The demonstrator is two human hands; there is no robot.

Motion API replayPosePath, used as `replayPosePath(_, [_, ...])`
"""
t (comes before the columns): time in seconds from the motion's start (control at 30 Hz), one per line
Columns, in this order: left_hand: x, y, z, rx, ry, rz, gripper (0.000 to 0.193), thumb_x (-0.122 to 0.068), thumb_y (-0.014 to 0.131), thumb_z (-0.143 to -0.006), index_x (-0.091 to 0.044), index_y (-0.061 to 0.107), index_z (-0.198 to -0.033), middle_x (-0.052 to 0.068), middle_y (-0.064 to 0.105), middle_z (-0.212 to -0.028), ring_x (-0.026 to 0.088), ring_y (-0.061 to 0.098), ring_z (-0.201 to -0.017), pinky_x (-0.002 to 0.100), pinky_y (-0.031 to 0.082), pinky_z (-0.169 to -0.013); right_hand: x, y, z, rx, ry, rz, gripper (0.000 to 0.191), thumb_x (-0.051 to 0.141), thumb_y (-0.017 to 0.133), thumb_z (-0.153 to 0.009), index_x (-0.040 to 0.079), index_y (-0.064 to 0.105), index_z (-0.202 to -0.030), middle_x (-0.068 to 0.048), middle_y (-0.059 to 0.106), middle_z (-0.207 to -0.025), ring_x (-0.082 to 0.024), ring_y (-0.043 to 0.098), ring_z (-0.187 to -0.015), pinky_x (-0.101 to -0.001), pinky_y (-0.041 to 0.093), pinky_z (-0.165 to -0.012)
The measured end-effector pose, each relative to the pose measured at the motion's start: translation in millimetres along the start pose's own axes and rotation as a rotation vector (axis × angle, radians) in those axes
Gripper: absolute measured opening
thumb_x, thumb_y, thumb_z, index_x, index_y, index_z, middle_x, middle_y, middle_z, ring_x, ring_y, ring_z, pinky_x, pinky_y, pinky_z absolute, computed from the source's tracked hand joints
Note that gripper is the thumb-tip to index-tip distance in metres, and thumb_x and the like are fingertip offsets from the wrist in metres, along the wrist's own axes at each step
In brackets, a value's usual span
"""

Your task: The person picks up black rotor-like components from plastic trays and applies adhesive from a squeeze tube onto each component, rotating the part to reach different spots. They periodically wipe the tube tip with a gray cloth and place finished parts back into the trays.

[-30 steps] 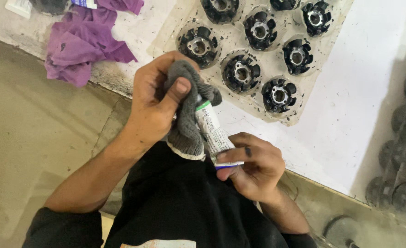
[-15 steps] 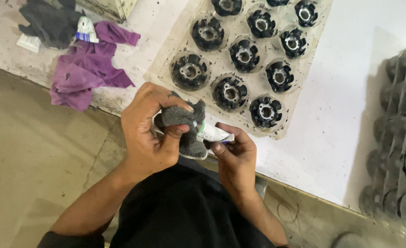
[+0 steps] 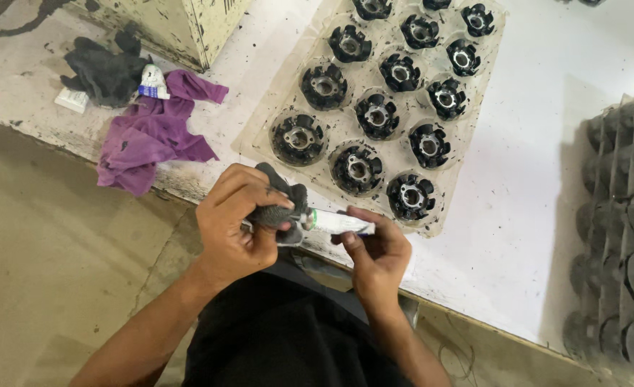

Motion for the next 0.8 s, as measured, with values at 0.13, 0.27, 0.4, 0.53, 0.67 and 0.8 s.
replayPosePath(0.13, [0,-3,-2,0.032,0.02,-0.098,0.033,0.011,0.065,-0.063,-0.003,0.07,-0.093,0.008,0.064,-0.089,0.027,0.064,-0.088,0.036,0.055,-0.079,52,10,17,0.015,-0.837,0.439,0.022,-0.007,0.068,-0.095,0.001,0.065,-0.116,-0.018,0.071,-0.107,-0.027,0.072,-0.101,-0.034,0.06,-0.093])
replayPosePath(0.27, [-12,-13,3,0.138,0.295,-0.337,0.032,0.005,0.067,-0.064,-0.005,0.073,-0.094,0.008,0.071,-0.096,0.029,0.067,-0.094,0.042,0.053,-0.083,11,0,-6,0.072,-0.185,0.188,0.029,-0.009,0.069,-0.091,-0.004,0.069,-0.119,-0.016,0.074,-0.097,-0.023,0.071,-0.088,-0.0338,0.06,-0.082])
replayPosePath(0.4, [-9,-25,7,0.255,0.416,-0.425,0.03,-0.003,0.071,-0.069,-0.009,0.076,-0.098,0.005,0.074,-0.101,0.024,0.066,-0.102,0.045,0.048,-0.091,-38,9,-17,0.242,0.386,-0.373,0.026,-0.001,0.071,-0.095,-0.008,0.071,-0.12,-0.014,0.071,-0.091,-0.02,0.065,-0.076,-0.0353,0.056,-0.072])
replayPosePath(0.53, [13,-38,3,0.235,0.257,-0.244,0.033,0.003,0.07,-0.067,-0.022,0.076,-0.089,-0.007,0.075,-0.092,0.015,0.066,-0.099,0.044,0.039,-0.091,-64,17,-16,0.329,0.597,-0.498,0.031,0.009,0.07,-0.094,-0.006,0.068,-0.122,-0.013,0.071,-0.093,-0.023,0.065,-0.073,-0.0347,0.054,-0.071])
replayPosePath(0.67, [54,-78,-15,0.016,0.13,-0.187,0.037,0.011,0.069,-0.075,-0.016,0.079,-0.098,-0.002,0.078,-0.095,0.012,0.057,-0.087,0.033,0.041,-0.079,-72,16,-18,0.269,0.59,-0.647,0.034,0.012,0.066,-0.096,-0.005,0.065,-0.126,-0.014,0.07,-0.098,-0.024,0.064,-0.082,-0.0354,0.052,-0.077])
replayPosePath(0.8, [113,-166,-32,-0.274,-0.059,-0.292,0.032,0.025,0.073,-0.092,0.003,0.074,-0.115,0.007,0.07,-0.111,0.014,0.067,-0.1,0.026,0.052,-0.079,-67,1,-19,0.189,0.528,-0.688,0.034,0.012,0.065,-0.098,-0.004,0.064,-0.127,-0.014,0.068,-0.105,-0.024,0.061,-0.089,-0.0365,0.051,-0.083])
Point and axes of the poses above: each hand's wrist, its own z-axis away from the middle knuckle, its own y-axis out of the palm, x = y × z, the point moved 7 cm from there along -z, towards the middle knuckle
